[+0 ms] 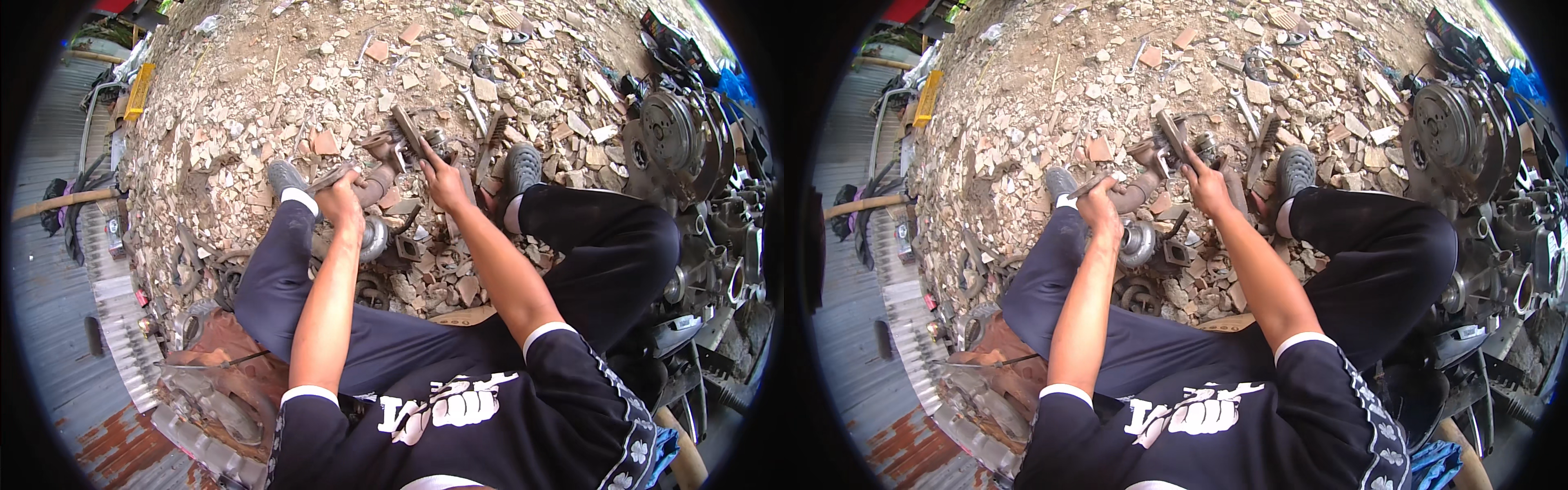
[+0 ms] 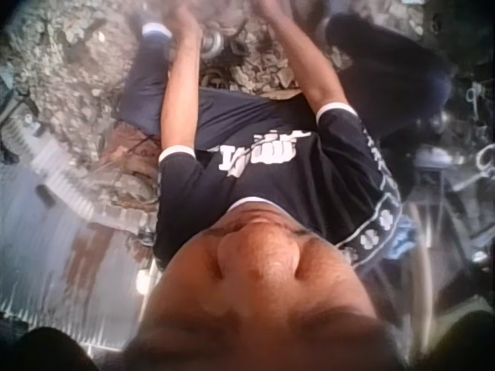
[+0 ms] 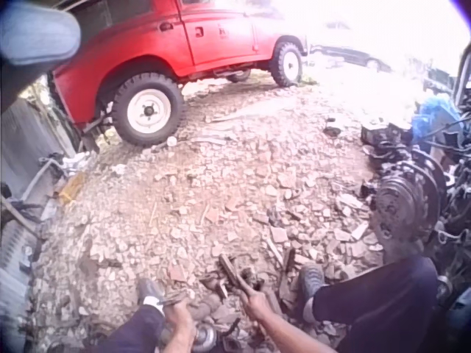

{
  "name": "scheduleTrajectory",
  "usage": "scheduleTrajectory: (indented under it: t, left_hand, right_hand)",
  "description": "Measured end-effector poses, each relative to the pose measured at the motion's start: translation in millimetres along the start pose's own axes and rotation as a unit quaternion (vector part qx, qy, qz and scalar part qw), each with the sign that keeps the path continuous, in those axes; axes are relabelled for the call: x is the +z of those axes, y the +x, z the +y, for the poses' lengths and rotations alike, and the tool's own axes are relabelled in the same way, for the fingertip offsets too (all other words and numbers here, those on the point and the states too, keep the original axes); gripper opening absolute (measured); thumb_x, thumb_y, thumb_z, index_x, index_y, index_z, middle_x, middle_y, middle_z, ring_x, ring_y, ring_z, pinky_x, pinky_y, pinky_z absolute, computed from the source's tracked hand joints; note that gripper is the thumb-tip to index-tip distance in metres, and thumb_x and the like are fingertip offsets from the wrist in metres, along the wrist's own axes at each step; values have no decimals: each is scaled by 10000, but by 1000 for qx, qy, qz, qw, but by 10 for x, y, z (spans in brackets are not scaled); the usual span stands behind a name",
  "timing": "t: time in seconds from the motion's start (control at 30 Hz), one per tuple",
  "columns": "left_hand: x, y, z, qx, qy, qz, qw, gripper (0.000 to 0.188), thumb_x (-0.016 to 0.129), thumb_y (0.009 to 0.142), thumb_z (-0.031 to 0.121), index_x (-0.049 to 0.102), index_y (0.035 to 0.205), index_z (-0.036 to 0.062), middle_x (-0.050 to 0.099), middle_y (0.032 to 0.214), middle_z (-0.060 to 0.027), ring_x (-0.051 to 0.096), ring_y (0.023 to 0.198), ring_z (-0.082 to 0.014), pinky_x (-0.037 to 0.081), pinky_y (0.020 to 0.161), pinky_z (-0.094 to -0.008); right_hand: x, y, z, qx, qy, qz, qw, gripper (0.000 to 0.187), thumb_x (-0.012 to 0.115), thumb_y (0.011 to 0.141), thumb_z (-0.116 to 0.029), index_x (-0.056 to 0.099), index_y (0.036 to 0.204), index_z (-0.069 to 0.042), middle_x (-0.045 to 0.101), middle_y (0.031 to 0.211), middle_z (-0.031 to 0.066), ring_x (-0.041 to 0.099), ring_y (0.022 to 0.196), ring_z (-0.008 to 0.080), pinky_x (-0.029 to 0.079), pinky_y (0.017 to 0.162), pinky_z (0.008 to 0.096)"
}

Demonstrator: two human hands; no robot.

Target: The person sits on the ground and uses a wire brush and sandpaper to clean a small metal part. They repeatedly scrub the surface with the brush and then rub it with sandpaper, occasionally inspecting the part.

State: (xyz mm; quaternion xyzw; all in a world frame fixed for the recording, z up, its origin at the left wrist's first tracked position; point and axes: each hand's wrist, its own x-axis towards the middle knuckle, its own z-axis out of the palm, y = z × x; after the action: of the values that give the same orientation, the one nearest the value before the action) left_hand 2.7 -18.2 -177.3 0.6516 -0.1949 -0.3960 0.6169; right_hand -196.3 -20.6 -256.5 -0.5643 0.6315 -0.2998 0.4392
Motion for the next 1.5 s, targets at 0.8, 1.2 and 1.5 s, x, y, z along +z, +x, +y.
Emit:
scheduleTrajectory:
  t: [0.8,1.2,1.5]
  left_hand:
    - [48,-59,49,47,36,14,998,99,731,713,-58,717,810,-42,731,790,-52,641,664,-167,492,603,-340]
    - [-64,128,-120,97,86,-11,991,135,745,720,-14,733,852,-41,760,837,-89,668,693,-175,516,659,-347]
    - [19,-114,51,51,17,-10,998,98,720,726,-79,723,823,-62,730,772,-60,631,597,-157,487,514,-330]
  right_hand:
    - [311,-586,361,-93,5,85,992,627,613,984,-118,419,1569,-231,694,1099,289,693,1003,443,535,864,467]
    - [276,-793,381,-78,17,69,994,649,656,981,-166,413,1577,-248,707,1139,274,697,1118,381,525,960,419]
    - [206,-182,40,27,-38,37,998,605,611,1012,-237,394,1574,-295,695,958,316,699,913,448,519,816,518]
